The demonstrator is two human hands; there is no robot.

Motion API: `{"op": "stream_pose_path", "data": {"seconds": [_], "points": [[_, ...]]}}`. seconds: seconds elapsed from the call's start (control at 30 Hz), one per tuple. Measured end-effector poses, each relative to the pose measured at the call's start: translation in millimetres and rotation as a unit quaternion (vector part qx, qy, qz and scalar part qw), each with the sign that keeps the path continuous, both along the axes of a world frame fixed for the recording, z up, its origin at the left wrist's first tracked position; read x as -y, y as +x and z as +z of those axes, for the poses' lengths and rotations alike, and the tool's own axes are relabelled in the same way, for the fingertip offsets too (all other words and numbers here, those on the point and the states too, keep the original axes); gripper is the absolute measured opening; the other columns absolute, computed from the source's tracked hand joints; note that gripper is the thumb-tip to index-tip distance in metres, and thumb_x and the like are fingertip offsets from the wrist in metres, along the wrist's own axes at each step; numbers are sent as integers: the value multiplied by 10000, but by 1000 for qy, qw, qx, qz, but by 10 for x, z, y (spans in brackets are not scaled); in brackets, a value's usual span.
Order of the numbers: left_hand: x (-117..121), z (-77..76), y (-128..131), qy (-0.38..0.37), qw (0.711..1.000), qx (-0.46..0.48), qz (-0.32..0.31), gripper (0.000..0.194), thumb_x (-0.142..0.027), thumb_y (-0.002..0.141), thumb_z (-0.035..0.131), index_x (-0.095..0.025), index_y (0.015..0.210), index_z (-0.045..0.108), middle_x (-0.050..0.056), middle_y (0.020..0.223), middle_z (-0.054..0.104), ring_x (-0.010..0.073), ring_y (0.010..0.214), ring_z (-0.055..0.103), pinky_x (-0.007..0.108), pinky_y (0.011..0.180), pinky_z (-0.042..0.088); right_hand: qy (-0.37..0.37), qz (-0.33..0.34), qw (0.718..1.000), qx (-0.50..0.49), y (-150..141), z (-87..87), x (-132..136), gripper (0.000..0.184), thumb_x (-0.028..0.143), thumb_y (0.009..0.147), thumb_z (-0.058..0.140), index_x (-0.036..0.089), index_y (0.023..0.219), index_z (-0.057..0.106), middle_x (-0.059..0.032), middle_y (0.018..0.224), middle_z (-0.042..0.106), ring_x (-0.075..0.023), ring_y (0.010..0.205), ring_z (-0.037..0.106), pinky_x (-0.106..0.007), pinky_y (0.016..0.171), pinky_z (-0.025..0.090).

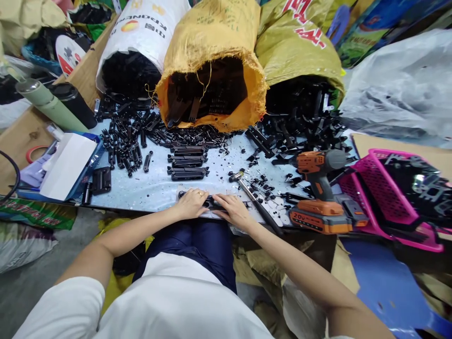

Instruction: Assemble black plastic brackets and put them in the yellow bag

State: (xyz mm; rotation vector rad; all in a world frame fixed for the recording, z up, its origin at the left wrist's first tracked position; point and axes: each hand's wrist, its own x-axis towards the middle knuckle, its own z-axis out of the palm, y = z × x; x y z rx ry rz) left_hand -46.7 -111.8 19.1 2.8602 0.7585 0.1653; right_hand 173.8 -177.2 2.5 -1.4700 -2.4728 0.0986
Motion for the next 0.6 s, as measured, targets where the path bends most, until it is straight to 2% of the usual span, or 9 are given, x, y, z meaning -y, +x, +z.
{"op": "stream_pose_path", "data": {"seconds": [0.1, 0.17, 0.23, 0.3, 0.33, 0.43, 0.5, 0.53, 0.6], "points": [[-40, -19, -91, 53, 999, -9, -4, 473, -414, 913, 420, -55, 1218, 470, 191, 1079, 593, 262, 950, 564, 363, 775, 412, 7, -50, 996, 72, 94, 43, -31, 539, 624, 842, 416, 142, 884, 655, -118, 825, 637, -208, 756, 575, -305, 658, 403], [-73, 19, -165, 63, 998, -2, 12, 444, -434, 930, 357, -67, 1013, 591, 162, 883, 635, 239, 827, 591, 330, 686, 426, 12, -54, 996, 71, 85, 165, -52, 607, 685, 819, 375, 151, 650, 611, -88, 642, 580, -177, 629, 540, -279, 584, 362], [-56, 141, -250, 50, 998, 35, 21, 513, -468, 939, 291, -114, 757, 614, 112, 676, 612, 201, 687, 589, 295, 601, 421, 10, -19, 999, 26, 18, 364, -25, 643, 709, 816, 329, 165, 563, 558, -67, 568, 538, -149, 551, 501, -267, 537, 329], [52, 351, -335, 5, 993, 114, -2, 579, -482, 949, 216, -151, 639, 577, 75, 576, 574, 163, 590, 566, 271, 549, 414, -16, 52, 996, -76, -93, 606, 72, 659, 694, 848, 253, 174, 559, 538, -48, 527, 508, -133, 503, 474, -264, 509, 315], [141, 476, -369, -31, 986, 163, -23, 601, -481, 953, 174, -162, 631, 568, 61, 556, 561, 149, 560, 554, 265, 535, 414, -41, 95, 985, -139, -160, 720, 143, 664, 680, 865, 211, 180, 569, 534, -41, 514, 496, -131, 491, 468, -265, 503, 318], [474, 821, -405, -162, 944, 274, -82, 684, -469, 949, 17, -179, 654, 562, 50, 538, 543, 127, 526, 536, 262, 538, 437, -120, 193, 919, -322, -413, 904, 374, 685, 642, 891, 77, 199, 610, 517, -29, 483, 460, -137, 470, 462, -277, 504, 353], [671, 938, -366, -211, 918, 323, -94, 736, -488, 926, -59, -185, 655, 555, 56, 532, 540, 129, 520, 534, 272, 542, 454, -134, 187, 886, -403, -622, 843, 478, 692, 658, 871, 36, 207, 691, 530, -21, 481, 445, -150, 463, 461, -292, 504, 386], [743, 950, -335, -216, 908, 349, -86, 761, -499, 913, -87, -186, 661, 559, 61, 536, 543, 134, 528, 538, 281, 552, 465, -122, 157, 885, -420, -735, 766, 499, 687, 665, 862, 39, 210, 772, 547, -26, 509, 463, -165, 487, 481, -309, 520, 411], [822, 886, -270, -191, 893, 405, -32, 816, -529, 887, -124, -184, 715, 596, 88, 602, 580, 162, 617, 574, 322, 622, 495, -89, 86, 921, -370, -963, 564, 472, 643, 643, 865, 73, 216, 1053, 516, -79, 699, 559, -219, 666, 569, -371, 614, 470]]}}
